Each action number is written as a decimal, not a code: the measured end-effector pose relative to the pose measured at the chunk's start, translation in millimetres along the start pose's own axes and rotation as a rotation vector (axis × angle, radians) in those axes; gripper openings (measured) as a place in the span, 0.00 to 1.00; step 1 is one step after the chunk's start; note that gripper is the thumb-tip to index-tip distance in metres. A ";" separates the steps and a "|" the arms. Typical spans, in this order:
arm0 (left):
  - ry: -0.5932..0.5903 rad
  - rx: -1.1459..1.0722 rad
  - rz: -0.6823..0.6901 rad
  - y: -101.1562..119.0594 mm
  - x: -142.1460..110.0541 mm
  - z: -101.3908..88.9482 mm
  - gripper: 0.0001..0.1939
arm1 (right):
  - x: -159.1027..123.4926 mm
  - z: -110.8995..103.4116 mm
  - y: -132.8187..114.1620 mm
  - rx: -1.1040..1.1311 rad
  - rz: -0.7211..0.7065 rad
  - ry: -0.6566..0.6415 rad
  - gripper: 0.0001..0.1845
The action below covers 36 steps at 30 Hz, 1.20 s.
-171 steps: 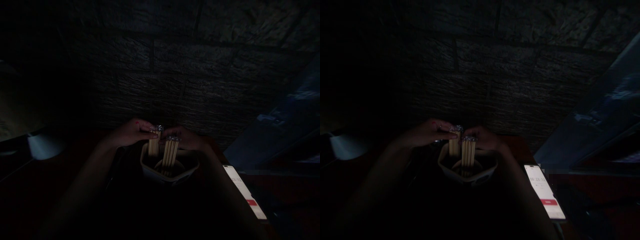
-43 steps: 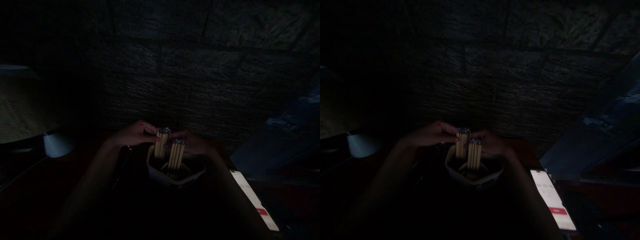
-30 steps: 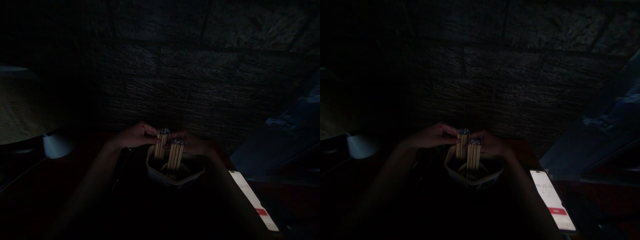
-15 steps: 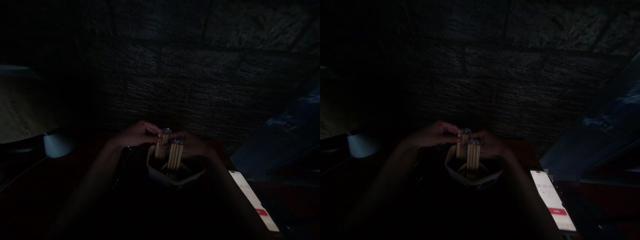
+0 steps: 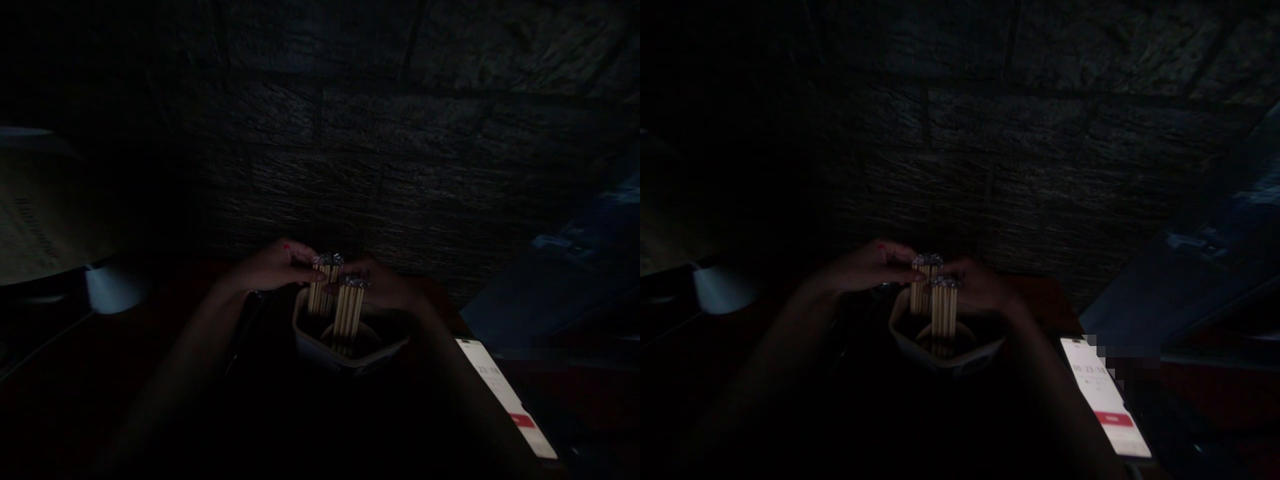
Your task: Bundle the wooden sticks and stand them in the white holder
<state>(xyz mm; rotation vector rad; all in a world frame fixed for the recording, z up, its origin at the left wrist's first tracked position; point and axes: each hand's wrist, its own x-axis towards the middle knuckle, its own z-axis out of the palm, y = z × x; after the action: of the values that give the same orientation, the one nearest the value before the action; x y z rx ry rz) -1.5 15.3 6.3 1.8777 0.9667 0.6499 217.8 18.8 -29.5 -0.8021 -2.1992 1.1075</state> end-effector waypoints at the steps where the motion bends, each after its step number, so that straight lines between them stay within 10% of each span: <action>1: 0.000 -0.011 -0.006 0.2 -0.1 -0.2 0.07 | 0.2 -0.2 0.1 0.007 0.002 -0.006 0.15; 36: -0.050 -0.024 0.016 -8.1 -8.8 -15.1 0.13 | -2.6 -8.8 0.1 0.091 0.035 -0.055 0.15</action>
<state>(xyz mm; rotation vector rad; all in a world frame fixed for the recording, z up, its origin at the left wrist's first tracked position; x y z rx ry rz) -20.6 17.6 5.7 1.8741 0.9089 0.6190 225.7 21.5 -25.6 -0.7828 -2.1700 1.2511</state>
